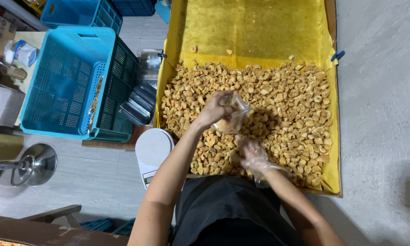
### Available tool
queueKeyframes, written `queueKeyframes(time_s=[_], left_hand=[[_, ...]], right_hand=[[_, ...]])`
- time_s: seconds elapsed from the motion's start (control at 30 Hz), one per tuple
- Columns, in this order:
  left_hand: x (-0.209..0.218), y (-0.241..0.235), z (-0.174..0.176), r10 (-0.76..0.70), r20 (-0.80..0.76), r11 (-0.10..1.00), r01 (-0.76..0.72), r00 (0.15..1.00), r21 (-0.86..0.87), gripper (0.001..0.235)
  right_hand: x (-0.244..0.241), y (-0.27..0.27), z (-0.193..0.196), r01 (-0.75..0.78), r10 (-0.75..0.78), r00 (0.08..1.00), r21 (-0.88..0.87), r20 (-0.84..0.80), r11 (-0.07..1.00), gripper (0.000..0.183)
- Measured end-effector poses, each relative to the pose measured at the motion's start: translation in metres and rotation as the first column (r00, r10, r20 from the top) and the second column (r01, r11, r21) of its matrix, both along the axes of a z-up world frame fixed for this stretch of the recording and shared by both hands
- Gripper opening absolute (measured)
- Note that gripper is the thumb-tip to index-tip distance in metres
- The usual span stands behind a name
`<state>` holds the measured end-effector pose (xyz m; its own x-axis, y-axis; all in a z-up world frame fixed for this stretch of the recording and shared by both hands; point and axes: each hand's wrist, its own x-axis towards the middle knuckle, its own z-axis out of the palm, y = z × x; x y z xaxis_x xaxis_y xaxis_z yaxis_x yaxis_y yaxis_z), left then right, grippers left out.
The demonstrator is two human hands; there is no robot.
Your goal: The person fills small silver and clear plastic bags with snacks by hand and using a small scoop, weighs each bag on a digital scale, and places the filled bags into a blue crate.
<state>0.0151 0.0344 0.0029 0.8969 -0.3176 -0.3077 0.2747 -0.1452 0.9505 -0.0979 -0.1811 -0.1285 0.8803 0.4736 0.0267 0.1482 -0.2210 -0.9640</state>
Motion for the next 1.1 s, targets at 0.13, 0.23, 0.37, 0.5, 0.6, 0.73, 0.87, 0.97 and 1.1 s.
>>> queueKeyframes(time_s=[0.13,0.23,0.37,0.5,0.6,0.73,0.87,0.97,1.1], left_hand=[[0.0,0.013,0.012,0.069,-0.065,0.996,-0.066,0.996,0.055,0.07],[-0.002,0.022,0.016,0.083,-0.021,0.996,-0.082,0.996,0.024,0.07],[-0.004,0.026,0.022,0.086,0.003,0.996,-0.086,0.996,0.003,0.071],[-0.006,0.023,0.026,0.083,-0.004,0.995,-0.083,0.997,0.056,0.071],[-0.009,0.022,0.029,0.054,0.016,0.997,-0.055,0.998,0.06,0.073],[-0.015,0.017,0.032,-0.029,0.023,0.997,0.027,0.999,0.067,0.076],[-0.009,0.004,0.024,-0.082,0.078,0.997,0.081,0.994,0.019,0.076],[-0.005,-0.011,0.008,-0.082,0.029,0.995,0.081,0.996,0.055,0.074],[0.0,-0.03,-0.018,-0.144,0.132,0.989,0.137,0.981,0.06,0.074]], right_hand=[[-0.011,0.001,0.0,-0.255,0.322,0.927,-0.951,-0.19,0.173,0.098],[-0.012,0.006,0.005,-0.295,0.175,0.947,-0.943,-0.268,0.156,0.087],[-0.014,0.005,-0.005,-0.295,0.185,0.948,-0.932,-0.259,0.209,0.081],[-0.005,-0.015,-0.012,-0.326,0.173,0.938,-0.934,-0.3,0.149,0.073],[-0.002,-0.017,-0.011,-0.174,-0.085,0.973,-0.923,-0.215,0.344,0.072],[0.033,-0.028,0.025,0.43,-0.56,0.65,-0.359,-0.514,0.828,0.057],[0.064,-0.044,0.114,0.588,-0.271,0.718,0.351,-0.642,0.729,0.03],[0.082,-0.034,0.173,0.492,-0.119,0.841,0.656,-0.528,0.572,0.025],[0.096,-0.004,0.201,0.473,-0.118,0.871,0.752,-0.476,0.458,0.018]])
